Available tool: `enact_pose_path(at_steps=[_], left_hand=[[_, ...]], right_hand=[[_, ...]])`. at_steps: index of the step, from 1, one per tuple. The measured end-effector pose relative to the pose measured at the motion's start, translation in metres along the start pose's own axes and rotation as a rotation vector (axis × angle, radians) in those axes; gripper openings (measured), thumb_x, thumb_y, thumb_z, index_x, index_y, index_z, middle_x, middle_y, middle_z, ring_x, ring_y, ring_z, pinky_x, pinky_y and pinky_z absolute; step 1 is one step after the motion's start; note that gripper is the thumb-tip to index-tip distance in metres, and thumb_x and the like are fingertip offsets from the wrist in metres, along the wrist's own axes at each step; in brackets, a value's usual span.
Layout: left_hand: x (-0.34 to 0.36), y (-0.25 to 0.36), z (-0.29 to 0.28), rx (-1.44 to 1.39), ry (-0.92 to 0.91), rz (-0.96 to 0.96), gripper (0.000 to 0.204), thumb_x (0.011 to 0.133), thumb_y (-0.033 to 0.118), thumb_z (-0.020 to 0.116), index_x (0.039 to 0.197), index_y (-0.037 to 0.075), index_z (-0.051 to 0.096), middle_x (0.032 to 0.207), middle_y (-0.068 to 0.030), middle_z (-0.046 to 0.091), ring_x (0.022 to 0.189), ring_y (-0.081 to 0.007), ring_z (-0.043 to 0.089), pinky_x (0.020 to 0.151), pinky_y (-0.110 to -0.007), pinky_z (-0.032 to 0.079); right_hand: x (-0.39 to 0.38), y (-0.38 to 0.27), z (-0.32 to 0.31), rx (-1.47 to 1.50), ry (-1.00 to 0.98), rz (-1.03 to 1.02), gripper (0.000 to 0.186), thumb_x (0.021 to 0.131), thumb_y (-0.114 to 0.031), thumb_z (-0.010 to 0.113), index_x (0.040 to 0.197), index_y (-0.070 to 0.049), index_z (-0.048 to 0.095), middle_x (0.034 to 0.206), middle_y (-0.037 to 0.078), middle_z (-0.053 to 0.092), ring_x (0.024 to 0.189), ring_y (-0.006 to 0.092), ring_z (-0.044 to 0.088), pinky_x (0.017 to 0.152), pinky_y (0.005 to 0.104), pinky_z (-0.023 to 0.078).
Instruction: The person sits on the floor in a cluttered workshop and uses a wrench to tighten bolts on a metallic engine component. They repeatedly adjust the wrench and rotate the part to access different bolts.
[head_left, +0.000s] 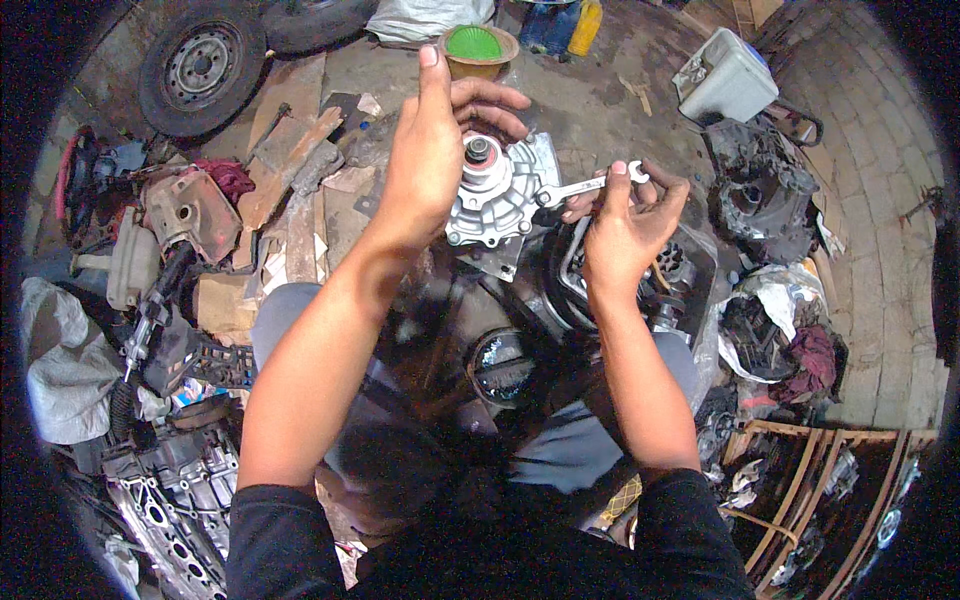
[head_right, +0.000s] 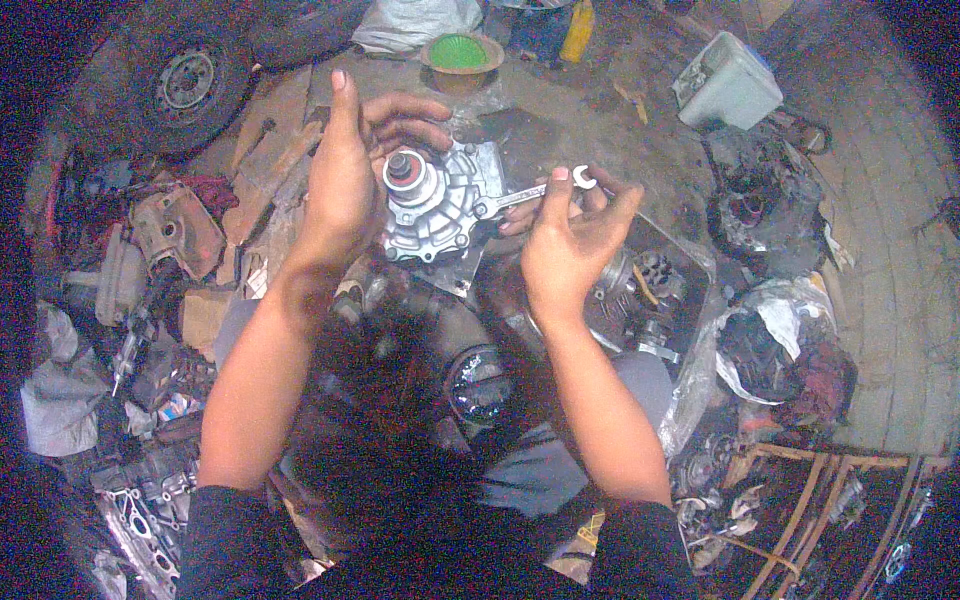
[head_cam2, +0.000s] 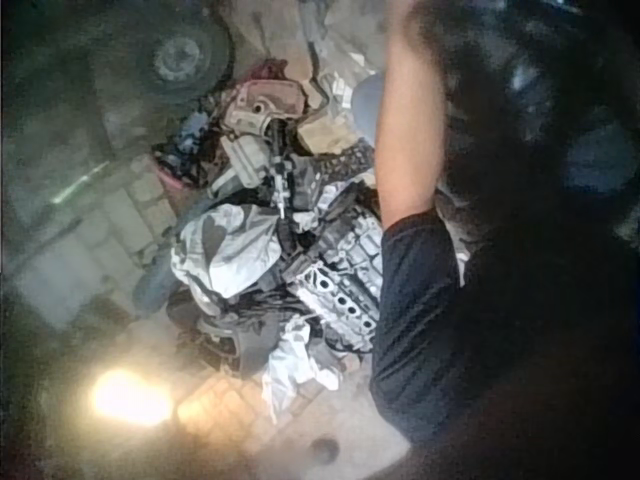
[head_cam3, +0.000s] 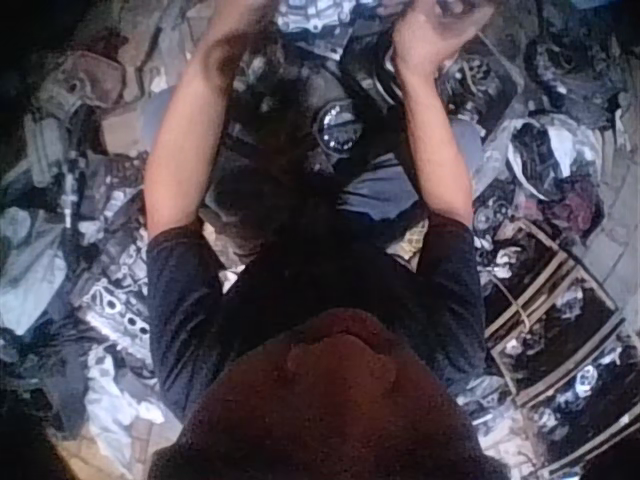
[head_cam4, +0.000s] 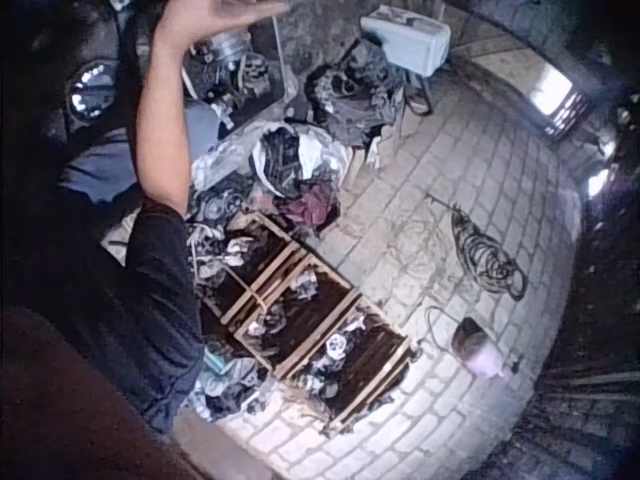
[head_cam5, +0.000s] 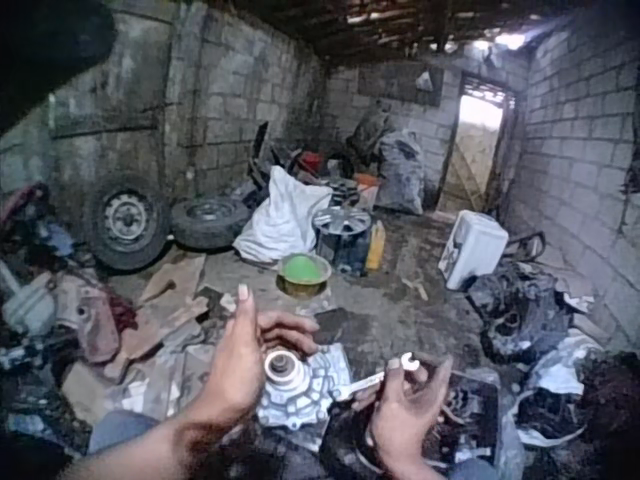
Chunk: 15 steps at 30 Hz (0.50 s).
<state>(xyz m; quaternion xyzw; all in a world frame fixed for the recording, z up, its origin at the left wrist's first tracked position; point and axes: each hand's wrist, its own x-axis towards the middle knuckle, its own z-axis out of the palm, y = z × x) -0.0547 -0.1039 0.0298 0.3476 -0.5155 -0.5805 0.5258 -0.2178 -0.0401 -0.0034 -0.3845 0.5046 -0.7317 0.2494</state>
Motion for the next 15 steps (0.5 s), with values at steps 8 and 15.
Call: enact_pose_path(at_steps=[8, 15], left_hand=[[0.002, -0.002, 0.001, 0.034, 0.037, 0.013, 0.094, 0.1, 0.067, 0.007, 0.099, -0.001, 0.071, 0.078, -0.0115, 0.07, 0.073, -0.0153, 0.064, 0.069, -0.025, 0.048], [0.003, 0.0, 0.0, -0.005, 0.025, -0.006, 0.092, 0.101, 0.066, 0.008, 0.097, -0.001, 0.07, 0.077, -0.0111, 0.07, 0.074, -0.0155, 0.065, 0.069, -0.026, 0.049]], right_hand=[[0.04, 0.01, 0.006, -0.091, -0.328, 0.14, 0.033, 0.094, -0.008, 0.063, 0.12, 0.001, 0.045, 0.094, 0.018, 0.065, 0.05, 0.0167, 0.058, 0.04, 0.0293, 0.044], [0.048, 0.012, 0.023, 0.022, -0.165, 0.179, 0.035, 0.094, -0.008, 0.063, 0.124, 0.005, 0.05, 0.088, 0.016, 0.065, 0.049, 0.0133, 0.053, 0.044, 0.0253, 0.04]])
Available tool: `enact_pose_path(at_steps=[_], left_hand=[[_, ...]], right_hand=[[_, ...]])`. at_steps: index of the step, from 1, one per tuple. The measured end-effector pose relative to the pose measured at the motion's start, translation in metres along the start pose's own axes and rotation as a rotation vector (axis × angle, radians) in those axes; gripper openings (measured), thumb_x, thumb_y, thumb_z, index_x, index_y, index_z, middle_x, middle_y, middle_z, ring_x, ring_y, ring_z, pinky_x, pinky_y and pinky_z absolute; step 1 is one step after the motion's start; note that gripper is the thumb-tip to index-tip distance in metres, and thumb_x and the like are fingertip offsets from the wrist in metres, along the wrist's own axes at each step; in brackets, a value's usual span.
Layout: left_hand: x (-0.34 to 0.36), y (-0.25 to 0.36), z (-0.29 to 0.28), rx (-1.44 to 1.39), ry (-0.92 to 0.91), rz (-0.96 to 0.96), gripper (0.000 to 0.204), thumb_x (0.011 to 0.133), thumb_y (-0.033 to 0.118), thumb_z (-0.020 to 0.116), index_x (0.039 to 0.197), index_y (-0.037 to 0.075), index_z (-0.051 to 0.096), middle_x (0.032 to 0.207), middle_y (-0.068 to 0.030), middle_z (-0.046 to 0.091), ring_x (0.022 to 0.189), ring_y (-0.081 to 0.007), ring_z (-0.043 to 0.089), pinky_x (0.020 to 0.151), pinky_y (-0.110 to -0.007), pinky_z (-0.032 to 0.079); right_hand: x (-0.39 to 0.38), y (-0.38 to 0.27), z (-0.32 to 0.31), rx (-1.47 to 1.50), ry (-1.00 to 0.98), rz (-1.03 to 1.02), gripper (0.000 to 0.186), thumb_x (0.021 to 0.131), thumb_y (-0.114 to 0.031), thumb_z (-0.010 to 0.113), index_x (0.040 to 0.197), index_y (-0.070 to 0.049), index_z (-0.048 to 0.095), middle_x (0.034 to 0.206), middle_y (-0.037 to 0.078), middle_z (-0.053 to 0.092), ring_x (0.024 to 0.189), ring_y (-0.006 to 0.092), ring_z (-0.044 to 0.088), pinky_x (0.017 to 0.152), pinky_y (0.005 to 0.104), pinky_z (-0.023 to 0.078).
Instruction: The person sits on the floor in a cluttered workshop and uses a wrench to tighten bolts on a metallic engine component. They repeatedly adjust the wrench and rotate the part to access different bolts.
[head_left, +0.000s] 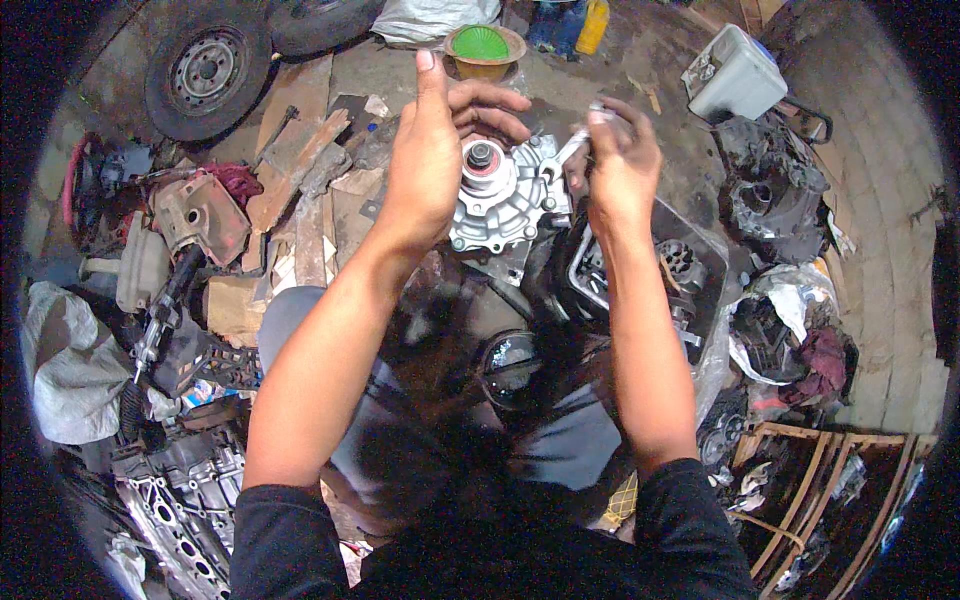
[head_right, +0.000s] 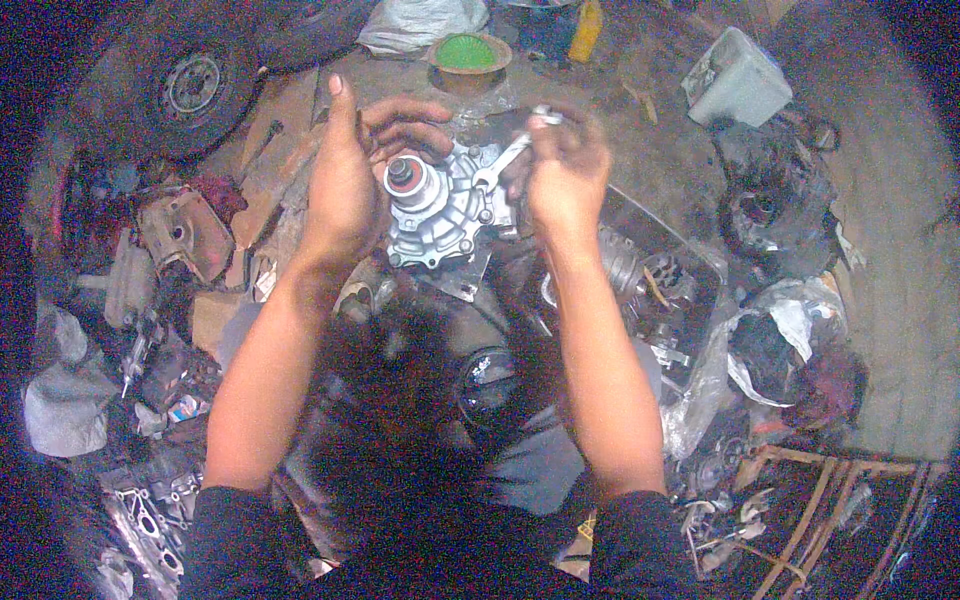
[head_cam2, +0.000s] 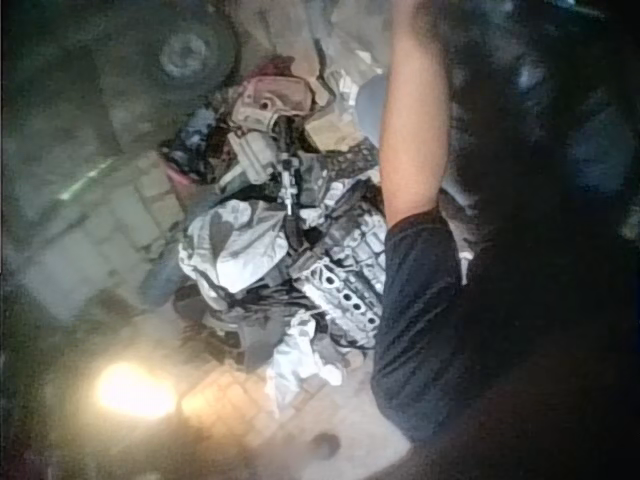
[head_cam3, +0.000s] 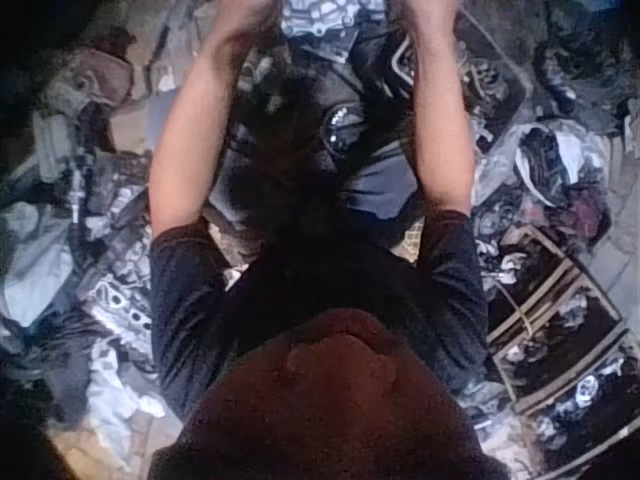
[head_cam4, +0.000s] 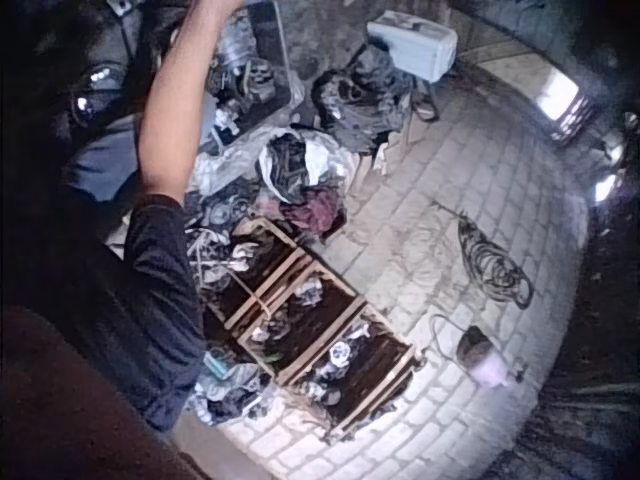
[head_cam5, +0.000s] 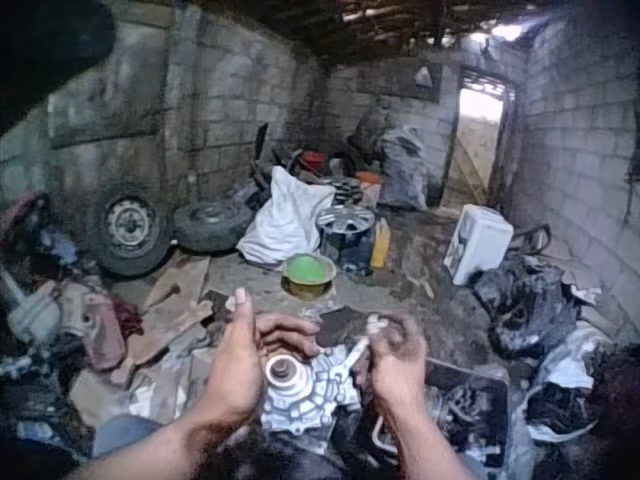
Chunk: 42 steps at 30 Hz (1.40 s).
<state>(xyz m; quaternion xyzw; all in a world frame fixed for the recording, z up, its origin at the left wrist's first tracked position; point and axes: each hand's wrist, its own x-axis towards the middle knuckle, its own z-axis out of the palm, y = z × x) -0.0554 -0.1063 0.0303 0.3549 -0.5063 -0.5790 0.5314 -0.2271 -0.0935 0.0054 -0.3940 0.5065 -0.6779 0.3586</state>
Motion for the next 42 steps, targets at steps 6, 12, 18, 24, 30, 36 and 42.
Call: enact_pose_path(at_steps=[6, 12, 18, 24, 30, 36, 42], left_hand=[[-0.002, 0.0, 0.001, 0.009, 0.007, -0.013, 0.092, 0.101, 0.066, 0.008, 0.098, -0.001, 0.07, 0.078, -0.0116, 0.069, 0.074, -0.0154, 0.064, 0.069, -0.026, 0.049], [-0.002, 0.001, 0.003, 0.027, -0.034, -0.002, 0.089, 0.1, 0.067, 0.012, 0.105, -0.003, 0.067, 0.083, -0.0121, 0.068, 0.078, -0.0176, 0.065, 0.072, -0.028, 0.054], [0.0, -0.002, -0.002, 0.044, -0.006, 0.006, 0.091, 0.101, 0.066, 0.008, 0.101, -0.002, 0.069, 0.08, -0.012, 0.069, 0.075, -0.0166, 0.064, 0.07, -0.027, 0.05], [-0.001, -0.002, 0.001, 0.036, 0.018, 0.02, 0.093, 0.101, 0.066, 0.007, 0.097, -0.002, 0.071, 0.077, -0.0113, 0.07, 0.073, -0.015, 0.064, 0.068, -0.026, 0.048], [-0.001, -0.003, 0.001, 0.03, -0.031, 0.009, 0.088, 0.101, 0.067, 0.012, 0.105, -0.001, 0.068, 0.082, -0.0109, 0.069, 0.077, -0.0163, 0.065, 0.071, -0.026, 0.053], [-0.001, -0.003, -0.002, 0.0, -0.033, 0.005, 0.089, 0.1, 0.067, 0.012, 0.105, -0.002, 0.068, 0.082, -0.0102, 0.068, 0.078, -0.0156, 0.064, 0.071, -0.026, 0.053], [-0.002, -0.003, -0.001, 0.032, -0.026, 0.022, 0.09, 0.1, 0.068, 0.012, 0.105, -0.002, 0.068, 0.082, -0.0104, 0.068, 0.079, -0.016, 0.064, 0.072, -0.027, 0.052]], right_hand=[[-0.029, 0.003, -0.024, -0.012, 0.188, -0.123, 0.033, 0.097, -0.01, 0.06, 0.12, 0.005, 0.042, 0.088, 0.022, 0.064, 0.051, 0.0201, 0.059, 0.043, 0.0302, 0.046], [-0.041, 0.003, -0.03, 0.012, 0.158, -0.185, 0.033, 0.098, -0.008, 0.057, 0.119, 0.003, 0.033, 0.091, 0.023, 0.058, 0.051, 0.0261, 0.064, 0.041, 0.0359, 0.054], [-0.051, 0.01, -0.015, 0.053, 0.163, -0.221, 0.034, 0.098, -0.008, 0.057, 0.119, 0.002, 0.032, 0.091, 0.024, 0.058, 0.052, 0.0256, 0.065, 0.041, 0.035, 0.054], [-0.029, 0.01, -0.013, -0.072, 0.044, -0.053, 0.034, 0.096, -0.01, 0.061, 0.121, 0.002, 0.042, 0.094, 0.02, 0.063, 0.057, 0.0214, 0.065, 0.045, 0.0297, 0.049], [0.01, 0.028, -0.007, -0.251, -0.141, -0.187, 0.031, 0.095, -0.006, 0.061, 0.123, 0.001, 0.048, 0.09, 0.014, 0.066, 0.05, 0.0116, 0.053, 0.039, 0.0267, 0.038], [-0.015, 0.005, -0.014, 0.005, 0.161, -0.105, 0.035, 0.097, -0.008, 0.06, 0.123, 0.005, 0.041, 0.091, 0.021, 0.065, 0.05, 0.0171, 0.057, 0.039, 0.0286, 0.043], [-0.042, -0.004, -0.017, -0.002, 0.159, -0.154, 0.031, 0.099, -0.009, 0.057, 0.118, 0.003, 0.037, 0.088, 0.02, 0.06, 0.049, 0.0201, 0.058, 0.04, 0.0311, 0.045]])
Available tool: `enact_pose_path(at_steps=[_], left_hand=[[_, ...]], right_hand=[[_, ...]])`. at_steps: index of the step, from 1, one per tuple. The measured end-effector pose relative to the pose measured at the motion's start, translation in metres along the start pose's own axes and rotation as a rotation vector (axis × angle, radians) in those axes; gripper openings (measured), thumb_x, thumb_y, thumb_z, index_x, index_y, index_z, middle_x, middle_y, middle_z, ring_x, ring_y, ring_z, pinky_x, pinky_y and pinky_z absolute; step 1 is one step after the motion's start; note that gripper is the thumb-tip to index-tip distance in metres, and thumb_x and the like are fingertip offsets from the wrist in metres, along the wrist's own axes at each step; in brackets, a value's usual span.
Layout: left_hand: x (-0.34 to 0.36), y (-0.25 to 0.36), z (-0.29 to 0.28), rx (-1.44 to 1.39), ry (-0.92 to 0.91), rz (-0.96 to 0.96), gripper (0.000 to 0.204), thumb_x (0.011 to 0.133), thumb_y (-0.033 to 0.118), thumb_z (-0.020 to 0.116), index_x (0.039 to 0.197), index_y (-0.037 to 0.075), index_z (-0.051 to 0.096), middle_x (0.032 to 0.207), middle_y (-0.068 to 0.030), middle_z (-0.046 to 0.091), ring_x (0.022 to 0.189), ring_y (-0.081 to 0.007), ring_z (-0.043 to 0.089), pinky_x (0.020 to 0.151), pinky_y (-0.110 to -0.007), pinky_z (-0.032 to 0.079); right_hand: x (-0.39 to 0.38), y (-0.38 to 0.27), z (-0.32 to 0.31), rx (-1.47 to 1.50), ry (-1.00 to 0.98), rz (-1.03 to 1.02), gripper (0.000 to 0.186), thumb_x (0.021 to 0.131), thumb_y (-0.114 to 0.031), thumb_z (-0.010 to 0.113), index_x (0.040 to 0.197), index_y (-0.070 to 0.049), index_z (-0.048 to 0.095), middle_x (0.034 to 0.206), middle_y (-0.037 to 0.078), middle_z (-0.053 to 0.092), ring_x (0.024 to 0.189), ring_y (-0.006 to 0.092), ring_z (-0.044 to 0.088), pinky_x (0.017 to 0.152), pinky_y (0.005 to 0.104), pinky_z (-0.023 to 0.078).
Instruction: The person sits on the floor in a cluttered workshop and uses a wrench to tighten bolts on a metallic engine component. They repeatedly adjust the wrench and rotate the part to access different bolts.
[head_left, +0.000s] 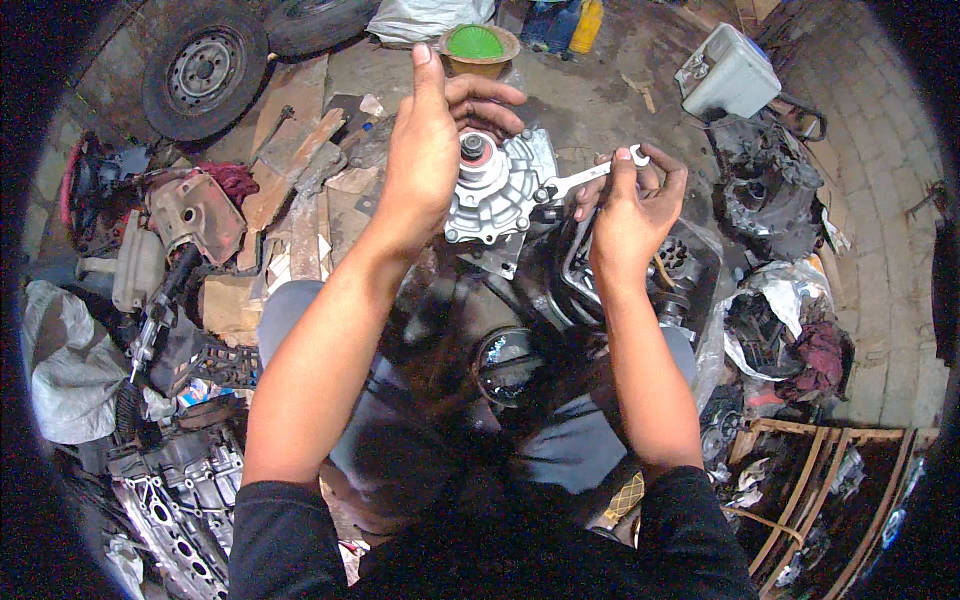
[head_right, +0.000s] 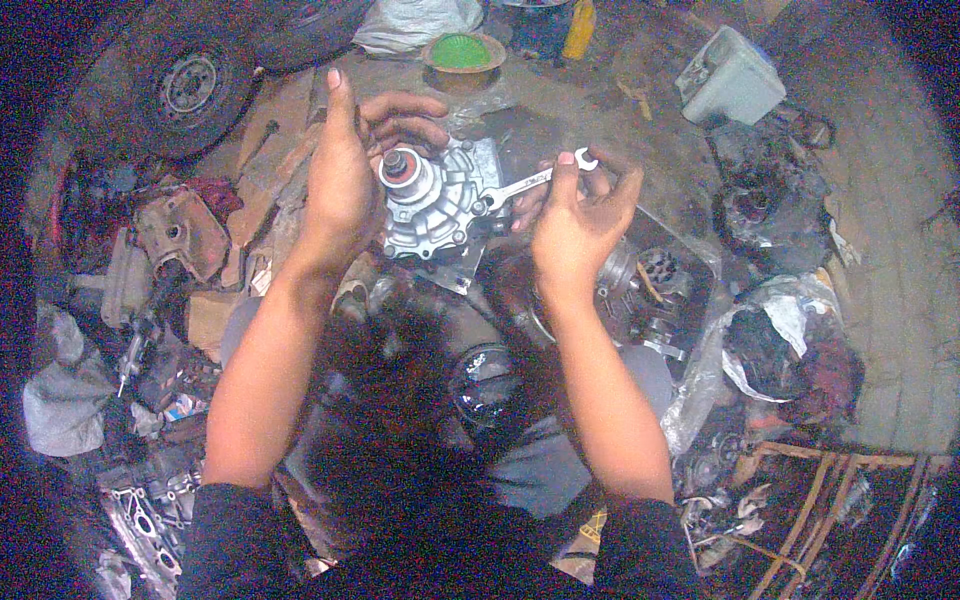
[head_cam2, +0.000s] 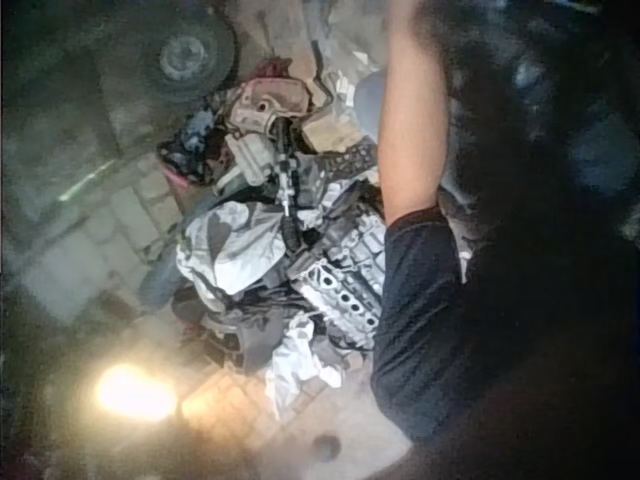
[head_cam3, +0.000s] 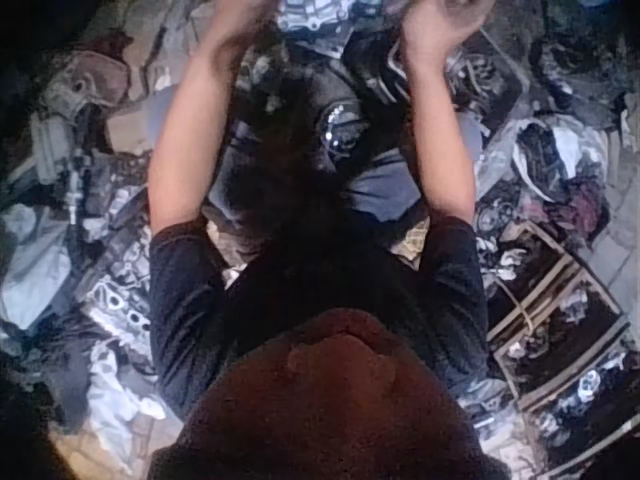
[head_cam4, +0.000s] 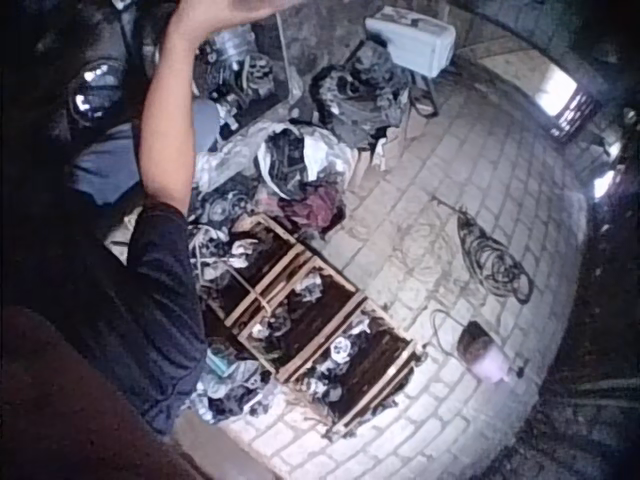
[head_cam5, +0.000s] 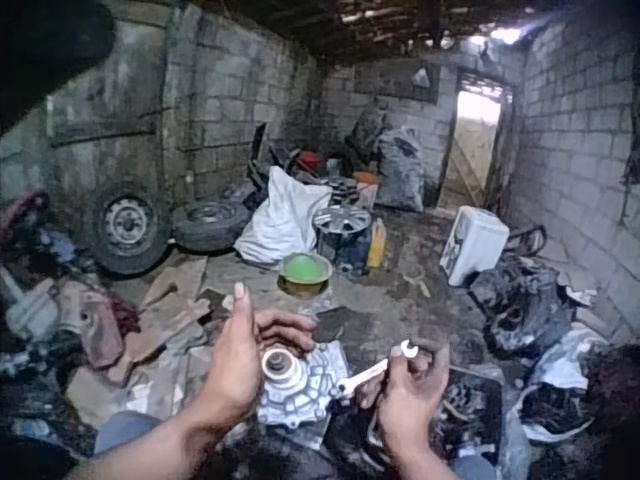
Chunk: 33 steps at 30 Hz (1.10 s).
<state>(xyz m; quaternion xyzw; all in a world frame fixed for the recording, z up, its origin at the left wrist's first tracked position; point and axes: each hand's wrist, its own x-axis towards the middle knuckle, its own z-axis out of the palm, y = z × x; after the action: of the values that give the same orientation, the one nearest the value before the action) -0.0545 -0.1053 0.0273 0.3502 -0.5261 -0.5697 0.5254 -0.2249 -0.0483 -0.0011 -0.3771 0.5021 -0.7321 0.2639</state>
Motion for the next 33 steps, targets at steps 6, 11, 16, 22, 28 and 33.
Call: enact_pose_path(at_steps=[6, 11, 16, 22, 28, 33], left_hand=[[0.0, 0.003, 0.004, 0.008, 0.027, -0.01, 0.092, 0.1, 0.067, 0.008, 0.1, -0.002, 0.07, 0.079, -0.0119, 0.069, 0.075, -0.016, 0.064, 0.07, -0.027, 0.05], [0.0, 0.004, 0.004, -0.016, 0.051, -0.042, 0.093, 0.101, 0.066, 0.006, 0.097, -0.001, 0.071, 0.077, -0.0121, 0.07, 0.072, -0.0157, 0.064, 0.068, -0.026, 0.049], [-0.001, 0.004, 0.005, -0.008, 0.053, -0.024, 0.093, 0.101, 0.066, 0.007, 0.096, -0.001, 0.071, 0.077, -0.0116, 0.07, 0.072, -0.0153, 0.064, 0.067, -0.025, 0.048], [0.0, 0.001, 0.0, -0.019, -0.003, -0.011, 0.089, 0.1, 0.067, 0.012, 0.105, -0.003, 0.067, 0.082, -0.0121, 0.069, 0.077, -0.0178, 0.065, 0.072, -0.028, 0.054], [-0.003, 0.006, 0.005, -0.006, 0.042, -0.027, 0.092, 0.101, 0.065, 0.007, 0.098, -0.001, 0.07, 0.079, -0.0118, 0.07, 0.074, -0.0146, 0.064, 0.068, -0.026, 0.049], [0.0, 0.004, 0.007, -0.011, 0.037, -0.012, 0.092, 0.101, 0.065, 0.006, 0.098, -0.002, 0.07, 0.079, -0.0121, 0.069, 0.074, -0.015, 0.064, 0.068, -0.026, 0.05]], right_hand=[[-0.014, 0.009, 0.004, 0.035, 0.041, -0.011, 0.031, 0.099, -0.01, 0.056, 0.119, 0.002, 0.035, 0.089, 0.02, 0.057, 0.051, 0.0202, 0.059, 0.041, 0.0324, 0.047], [-0.002, 0.012, 0.01, -0.007, -0.031, 0.04, 0.031, 0.098, -0.01, 0.057, 0.121, 0.002, 0.04, 0.083, 0.015, 0.057, 0.047, 0.016, 0.055, 0.037, 0.0287, 0.042], [0.032, 0.022, 0.018, -0.211, -0.309, 0.051, 0.031, 0.097, -0.01, 0.059, 0.123, 0.003, 0.049, 0.077, 0.011, 0.062, 0.043, 0.011, 0.049, 0.035, 0.0255, 0.034], [0.032, 0.015, 0.019, 0.017, -0.074, 0.098, 0.035, 0.097, -0.01, 0.059, 0.124, 0.006, 0.042, 0.087, 0.019, 0.065, 0.046, 0.0166, 0.055, 0.036, 0.0273, 0.039], [0.017, 0.003, -0.001, -0.024, 0.033, 0.022, 0.032, 0.099, -0.011, 0.057, 0.12, 0.004, 0.039, 0.089, 0.021, 0.063, 0.048, 0.019, 0.057, 0.038, 0.029, 0.042], [-0.004, 0.005, 0.003, -0.007, 0.028, -0.02, 0.03, 0.1, -0.01, 0.054, 0.12, 0.002, 0.035, 0.08, 0.017, 0.057, 0.046, 0.0195, 0.056, 0.036, 0.0305, 0.043]])
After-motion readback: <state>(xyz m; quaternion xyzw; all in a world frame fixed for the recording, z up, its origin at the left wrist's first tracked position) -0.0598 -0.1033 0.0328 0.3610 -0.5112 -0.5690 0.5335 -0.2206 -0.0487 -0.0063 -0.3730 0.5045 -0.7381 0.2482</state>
